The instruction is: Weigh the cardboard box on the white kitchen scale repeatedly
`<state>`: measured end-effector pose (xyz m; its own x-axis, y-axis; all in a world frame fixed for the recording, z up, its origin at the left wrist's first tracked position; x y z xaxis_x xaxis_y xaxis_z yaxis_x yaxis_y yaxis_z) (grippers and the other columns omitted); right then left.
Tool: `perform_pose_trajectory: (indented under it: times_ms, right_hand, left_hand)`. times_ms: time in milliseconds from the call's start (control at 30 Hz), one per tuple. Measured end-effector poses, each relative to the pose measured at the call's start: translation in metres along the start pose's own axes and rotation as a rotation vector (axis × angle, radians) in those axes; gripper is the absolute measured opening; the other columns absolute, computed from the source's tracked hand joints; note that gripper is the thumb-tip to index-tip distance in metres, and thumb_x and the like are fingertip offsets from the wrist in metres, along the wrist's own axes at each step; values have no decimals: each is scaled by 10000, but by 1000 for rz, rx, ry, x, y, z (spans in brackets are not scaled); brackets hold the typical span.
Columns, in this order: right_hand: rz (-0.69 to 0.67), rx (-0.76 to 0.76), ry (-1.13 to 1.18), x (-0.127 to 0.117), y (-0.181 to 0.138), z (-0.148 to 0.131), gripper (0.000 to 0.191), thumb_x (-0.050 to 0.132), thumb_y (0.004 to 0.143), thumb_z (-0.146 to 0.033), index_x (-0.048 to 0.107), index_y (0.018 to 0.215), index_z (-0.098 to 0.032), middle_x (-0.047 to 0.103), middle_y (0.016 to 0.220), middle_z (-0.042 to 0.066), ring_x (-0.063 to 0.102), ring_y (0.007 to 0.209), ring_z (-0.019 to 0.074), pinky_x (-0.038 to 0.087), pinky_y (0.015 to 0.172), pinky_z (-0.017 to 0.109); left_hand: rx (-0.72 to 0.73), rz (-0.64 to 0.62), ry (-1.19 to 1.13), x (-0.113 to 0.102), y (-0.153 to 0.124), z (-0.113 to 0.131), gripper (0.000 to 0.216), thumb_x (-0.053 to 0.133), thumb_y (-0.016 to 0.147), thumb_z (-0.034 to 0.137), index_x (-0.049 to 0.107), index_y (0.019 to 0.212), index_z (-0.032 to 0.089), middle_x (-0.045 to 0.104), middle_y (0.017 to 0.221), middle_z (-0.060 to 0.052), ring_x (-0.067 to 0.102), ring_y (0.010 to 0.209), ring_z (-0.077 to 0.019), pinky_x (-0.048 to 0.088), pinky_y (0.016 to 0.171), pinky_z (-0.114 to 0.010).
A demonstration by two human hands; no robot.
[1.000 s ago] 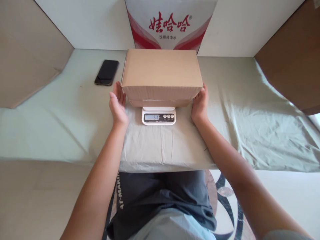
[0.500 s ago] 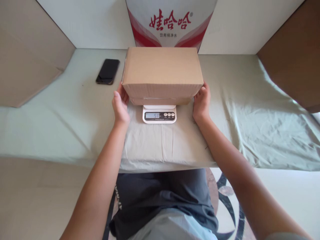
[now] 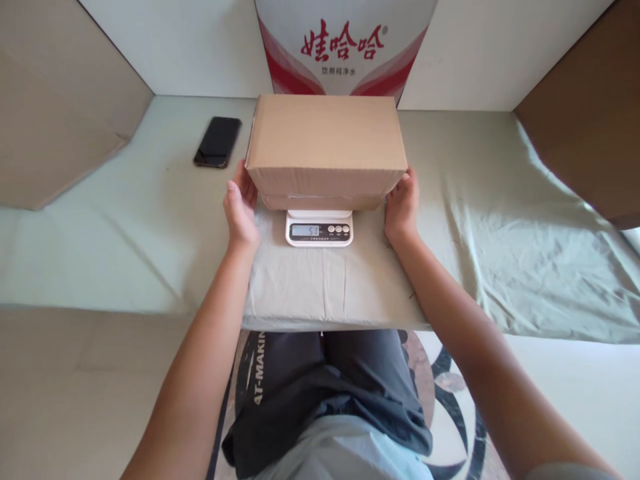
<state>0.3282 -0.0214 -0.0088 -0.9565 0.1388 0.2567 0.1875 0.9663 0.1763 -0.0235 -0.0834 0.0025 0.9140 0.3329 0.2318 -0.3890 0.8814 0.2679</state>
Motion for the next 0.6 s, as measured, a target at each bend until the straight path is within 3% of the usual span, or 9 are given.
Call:
perform_pose_trajectory:
  times_ms: [167, 400, 600]
  right_hand:
    - [-51, -32, 3, 7, -2, -6, 434, 610, 892, -672, 682, 1240, -423, 728, 1475, -31, 519, 1622, 306, 386, 1396, 644]
    - [-178, -109, -43, 36, -19, -35, 779, 506, 823, -980, 708, 1346, -440, 705, 1548, -48, 363, 1729, 323, 345, 1453, 548]
    - [-169, -170, -78, 46, -33, -58, 816, 409, 869, -989, 658, 1447, -468, 648, 1610, -55, 343, 1738, 326, 335, 1452, 595]
  left_hand:
    - [46, -43, 31, 9, -4, 7, 946, 503, 836, 1021, 752, 1339, 259, 690, 1551, -146, 491, 1622, -379, 411, 1360, -537]
    - [90, -108, 34, 18, -8, 15, 873, 496, 877, 983, 761, 1302, 268, 723, 1486, -140, 572, 1546, -388, 474, 1297, -530]
    - [113, -98, -2, 22, -13, 19, 797, 493, 928, 930, 765, 1266, 262, 728, 1476, -143, 563, 1554, -380, 470, 1297, -533]
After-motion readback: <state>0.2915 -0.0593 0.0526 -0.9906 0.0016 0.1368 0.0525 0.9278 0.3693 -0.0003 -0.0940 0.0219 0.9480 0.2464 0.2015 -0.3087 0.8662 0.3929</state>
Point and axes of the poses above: each hand's wrist, its own y-axis towards the middle knuckle, its own x-axis out of the palm, z = x × y, the point moved 5 cm from there along y, towards the middle knuckle
